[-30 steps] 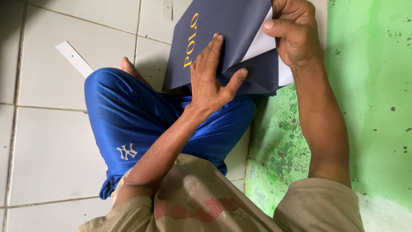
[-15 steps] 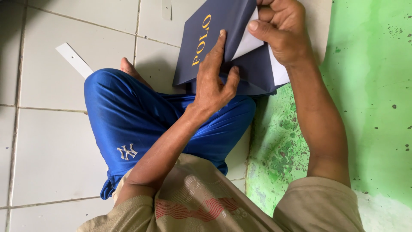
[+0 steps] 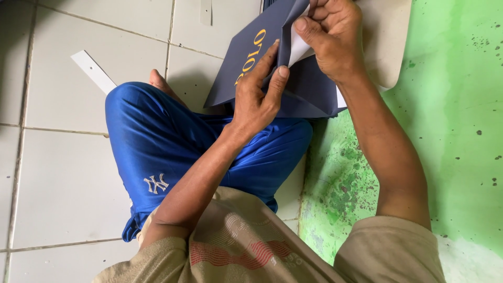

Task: The person stacks several blue shopping bags on the floor and then folds one bag along its creases by hand.

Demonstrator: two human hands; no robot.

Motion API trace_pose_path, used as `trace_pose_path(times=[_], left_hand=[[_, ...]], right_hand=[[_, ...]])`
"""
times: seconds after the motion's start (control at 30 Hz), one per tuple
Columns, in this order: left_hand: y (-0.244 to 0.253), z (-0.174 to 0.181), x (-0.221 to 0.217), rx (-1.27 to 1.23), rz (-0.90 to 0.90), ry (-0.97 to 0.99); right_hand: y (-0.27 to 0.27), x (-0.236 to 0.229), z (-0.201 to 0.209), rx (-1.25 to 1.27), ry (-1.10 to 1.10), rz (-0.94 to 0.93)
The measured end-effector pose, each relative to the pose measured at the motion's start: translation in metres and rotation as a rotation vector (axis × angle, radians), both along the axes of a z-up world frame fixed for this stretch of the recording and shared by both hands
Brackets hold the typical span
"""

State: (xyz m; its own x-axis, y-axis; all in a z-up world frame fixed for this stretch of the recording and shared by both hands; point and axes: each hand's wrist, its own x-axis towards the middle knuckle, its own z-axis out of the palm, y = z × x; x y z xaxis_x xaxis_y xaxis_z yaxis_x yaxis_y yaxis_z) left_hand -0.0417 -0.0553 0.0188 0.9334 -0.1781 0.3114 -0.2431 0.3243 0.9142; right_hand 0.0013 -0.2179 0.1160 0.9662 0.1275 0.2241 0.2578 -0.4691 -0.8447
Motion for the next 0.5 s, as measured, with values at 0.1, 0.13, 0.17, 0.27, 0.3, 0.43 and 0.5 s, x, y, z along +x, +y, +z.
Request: trace_pose_path(times=[0.1,0.13,0.17,0.27,0.3,0.43,0.5], left_hand=[[-0.002,-0.006,0.002,0.083,0.008,-0.022],[-0.003,-0.01,0.002,0.169,0.023,-0.06],[-0.005,-0.015,0.003,0.255,0.038,-0.099],[-0.01,-0.026,0.005,0.293,0.074,-0.224],[-0.011,-0.029,0.006,0.293,0.079,-0.226],[-0.005,-0.029,0.008,0.261,0.058,-0.197],[0.003,-0.02,0.011,0.216,0.022,-0.189]], right_hand=[[-0.001,0.001,-0.003,0.015,-0.022,-0.019],[-0.001,0.002,-0.004,0.02,-0.011,-0.016],[-0.001,0.002,-0.006,0.025,0.001,-0.012],[0.002,0.004,0.008,-0.025,0.053,0.137],[0.004,0.005,0.014,-0.026,0.051,0.141],[0.009,0.003,0.026,-0.078,0.212,0.304],[0.006,0.004,0.026,-0.121,0.249,0.25]])
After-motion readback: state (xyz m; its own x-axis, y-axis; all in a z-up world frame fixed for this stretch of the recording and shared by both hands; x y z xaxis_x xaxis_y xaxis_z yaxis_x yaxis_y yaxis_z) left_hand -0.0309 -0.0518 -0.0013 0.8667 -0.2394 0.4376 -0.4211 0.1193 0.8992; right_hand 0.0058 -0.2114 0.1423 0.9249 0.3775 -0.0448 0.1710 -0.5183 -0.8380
